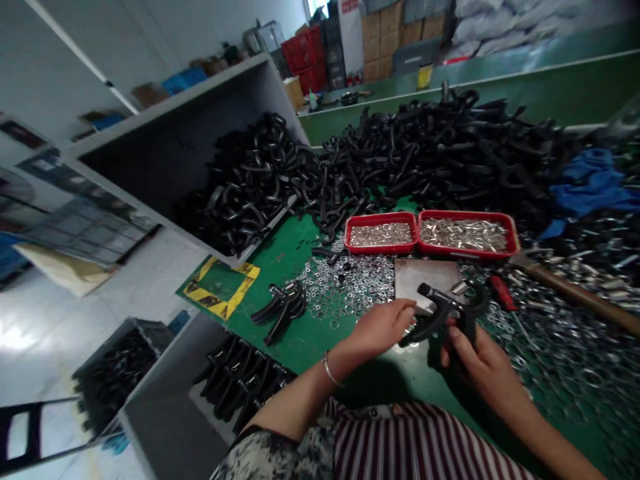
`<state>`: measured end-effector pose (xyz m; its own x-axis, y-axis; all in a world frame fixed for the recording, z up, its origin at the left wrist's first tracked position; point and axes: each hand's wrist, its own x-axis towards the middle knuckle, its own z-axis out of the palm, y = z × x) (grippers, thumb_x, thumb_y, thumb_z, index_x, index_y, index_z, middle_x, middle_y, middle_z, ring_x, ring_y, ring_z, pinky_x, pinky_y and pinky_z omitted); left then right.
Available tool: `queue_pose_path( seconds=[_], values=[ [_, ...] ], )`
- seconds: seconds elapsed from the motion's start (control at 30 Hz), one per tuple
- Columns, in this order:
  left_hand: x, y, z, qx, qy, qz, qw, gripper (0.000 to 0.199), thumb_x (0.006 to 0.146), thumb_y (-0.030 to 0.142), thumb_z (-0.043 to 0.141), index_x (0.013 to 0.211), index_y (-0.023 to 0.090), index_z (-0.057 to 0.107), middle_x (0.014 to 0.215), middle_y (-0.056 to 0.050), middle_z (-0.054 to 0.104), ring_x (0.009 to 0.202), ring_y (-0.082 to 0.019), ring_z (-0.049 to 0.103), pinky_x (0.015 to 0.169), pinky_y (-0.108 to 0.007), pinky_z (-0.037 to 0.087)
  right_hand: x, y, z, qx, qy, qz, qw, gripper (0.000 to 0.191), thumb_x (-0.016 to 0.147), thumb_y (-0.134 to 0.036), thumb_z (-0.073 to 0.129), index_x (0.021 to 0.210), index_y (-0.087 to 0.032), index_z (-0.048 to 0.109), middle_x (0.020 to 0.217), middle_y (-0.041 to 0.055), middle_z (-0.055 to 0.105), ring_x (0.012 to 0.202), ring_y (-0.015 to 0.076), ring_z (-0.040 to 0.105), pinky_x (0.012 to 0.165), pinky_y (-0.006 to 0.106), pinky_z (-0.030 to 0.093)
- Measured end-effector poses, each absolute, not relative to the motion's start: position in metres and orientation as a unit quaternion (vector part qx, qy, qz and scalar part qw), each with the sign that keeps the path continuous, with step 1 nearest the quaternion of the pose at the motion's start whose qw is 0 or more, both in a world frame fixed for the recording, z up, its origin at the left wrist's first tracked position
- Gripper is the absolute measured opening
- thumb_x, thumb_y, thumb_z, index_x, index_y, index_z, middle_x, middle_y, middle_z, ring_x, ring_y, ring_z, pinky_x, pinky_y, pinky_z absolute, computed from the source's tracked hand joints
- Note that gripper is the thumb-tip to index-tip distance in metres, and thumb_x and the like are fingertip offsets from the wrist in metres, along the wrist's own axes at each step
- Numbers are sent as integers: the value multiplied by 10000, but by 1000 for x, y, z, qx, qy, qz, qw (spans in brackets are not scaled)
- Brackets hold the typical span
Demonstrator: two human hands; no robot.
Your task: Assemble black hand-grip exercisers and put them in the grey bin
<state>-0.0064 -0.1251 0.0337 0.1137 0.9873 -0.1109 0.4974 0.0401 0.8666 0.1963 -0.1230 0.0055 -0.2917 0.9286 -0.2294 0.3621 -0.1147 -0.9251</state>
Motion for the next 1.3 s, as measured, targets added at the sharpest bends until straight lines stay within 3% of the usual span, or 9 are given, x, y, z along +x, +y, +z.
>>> queue_pose_path(
  seconds=[0.07, 0.17, 0.33, 0.47, 0.63, 0.73, 0.87, 1.03, 1.3],
  values=[
    [-10, -148, 40, 647, 581, 311, 382, 361, 957, 366, 531, 1273, 217, 619, 1220, -142, 675, 1157, -297, 611, 1023, -428, 437, 173, -124, 0, -523, -642, 482, 285, 409, 952, -562, 453, 1105, -193, 544, 698, 36, 657, 586, 207, 596, 530, 310, 469],
    [-33, -171, 52, 641, 640, 322, 275, 332, 964, 332, 524, 1247, 190, 624, 1287, -179, 631, 1271, -323, 539, 1125, -477, 352, 127, -134, 8, -439, -694, 498, 278, 400, 949, -504, 491, 1166, -171, 525, 887, 86, 700, 762, 229, 659, 668, 329, 518],
    [-146, -194, 83, 592, 775, 191, 114, 317, 1002, 337, 421, 1194, 174, 613, 1228, -156, 654, 1192, -294, 587, 1090, -447, 395, 86, -159, 20, -205, -785, 570, 131, 387, 1013, -389, 460, 1344, -193, 506, 1065, 86, 719, 880, 195, 687, 815, 327, 538],
    [-237, -214, 82, 562, 821, 40, 88, 266, 994, 295, 397, 1034, 154, 620, 1056, -146, 681, 1023, -272, 642, 950, -401, 478, 94, -171, -5, -209, -820, 521, 109, 337, 1027, -319, 412, 1263, -193, 617, 1233, 123, 694, 1140, 246, 652, 996, 409, 503],
    [-266, -219, 72, 577, 807, -38, 117, 313, 1005, 321, 388, 965, 137, 638, 982, -152, 688, 923, -257, 661, 862, -358, 494, 114, -171, -18, -190, -836, 510, 69, 334, 1014, -291, 416, 1228, -219, 662, 1209, 95, 716, 1114, 237, 678, 982, 385, 527],
    [-251, -201, 83, 590, 807, -37, 22, 346, 993, 362, 426, 996, 116, 668, 977, -174, 684, 958, -299, 648, 900, -407, 482, 129, -169, -17, -223, -822, 516, 86, 310, 1017, -313, 444, 1214, -241, 672, 1180, 79, 726, 1063, 229, 692, 944, 372, 543],
    [-220, -135, 87, 696, 716, 56, 7, 338, 965, 213, 405, 1175, 168, 666, 1141, -129, 682, 1103, -260, 616, 1002, -374, 454, 144, -174, -13, -258, -812, 512, 109, 291, 1014, -284, 456, 1203, -231, 671, 1130, 69, 734, 1012, 206, 693, 907, 342, 549],
    [-199, -41, 47, 761, 646, -13, 57, 494, 807, 14, 387, 1176, 158, 682, 1197, -155, 680, 1147, -289, 614, 1017, -409, 433, 178, -164, 7, -284, -844, 437, 127, 316, 1007, -250, 448, 1242, -193, 652, 1178, 95, 714, 1071, 210, 675, 941, 348, 538],
    [-231, 11, 13, 712, 688, 39, 138, 61, 754, 247, 571, 741, 189, 582, 769, -58, 624, 774, -273, 630, 772, -368, 483, 378, -45, 29, -595, -749, 138, 256, 243, 964, -216, 533, 1146, -172, 688, 1095, 123, 712, 965, 246, 667, 873, 408, 515]
  ],
)
